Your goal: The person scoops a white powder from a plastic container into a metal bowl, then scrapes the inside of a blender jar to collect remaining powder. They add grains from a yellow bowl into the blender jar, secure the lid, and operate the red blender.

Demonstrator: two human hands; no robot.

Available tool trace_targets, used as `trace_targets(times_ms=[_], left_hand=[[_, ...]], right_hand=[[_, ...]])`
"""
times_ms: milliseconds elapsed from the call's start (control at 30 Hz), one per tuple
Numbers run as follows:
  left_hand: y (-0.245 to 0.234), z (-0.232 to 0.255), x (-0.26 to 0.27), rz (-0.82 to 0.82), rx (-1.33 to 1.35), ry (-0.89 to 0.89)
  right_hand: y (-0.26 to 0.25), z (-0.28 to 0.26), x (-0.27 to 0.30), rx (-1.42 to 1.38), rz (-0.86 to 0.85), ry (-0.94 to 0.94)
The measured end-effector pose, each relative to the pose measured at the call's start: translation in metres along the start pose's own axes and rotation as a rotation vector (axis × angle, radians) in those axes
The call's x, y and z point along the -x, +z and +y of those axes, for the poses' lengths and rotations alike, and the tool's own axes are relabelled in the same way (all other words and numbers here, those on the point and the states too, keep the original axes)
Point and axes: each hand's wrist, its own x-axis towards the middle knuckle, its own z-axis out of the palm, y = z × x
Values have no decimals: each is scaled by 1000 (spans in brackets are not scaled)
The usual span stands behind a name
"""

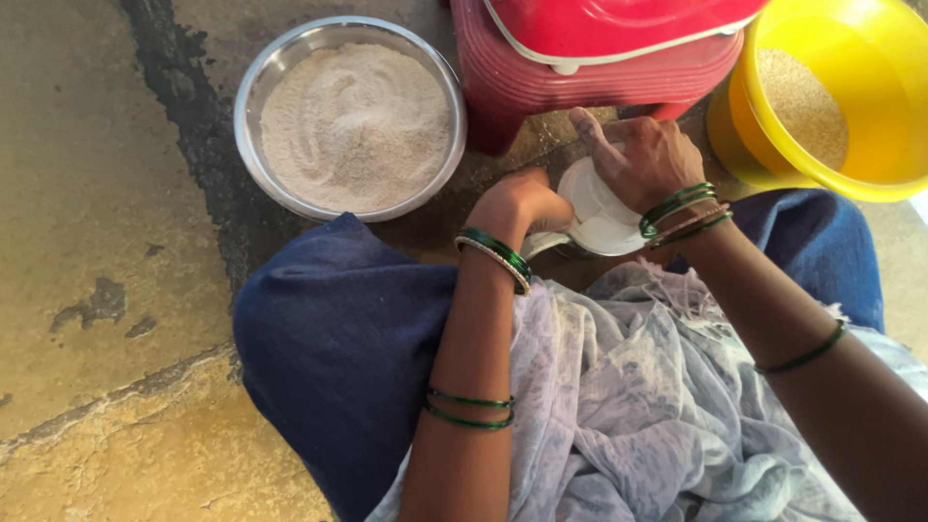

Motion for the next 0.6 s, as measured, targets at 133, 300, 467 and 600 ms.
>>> trace_targets(times_ms=[133,300,467,600], left_hand=[[4,2,-2,-22,-30,6],[8,7,-4,-7,-40,30],[10,11,-4,-24,-50,65],[10,10,-1,-21,-61,75]], right_hand=[[0,-2,1,22,78,-3],[3,-1,2,12,56,49],[3,-1,5,-20,149,-92],[2,-4,6,-13,106,-17]])
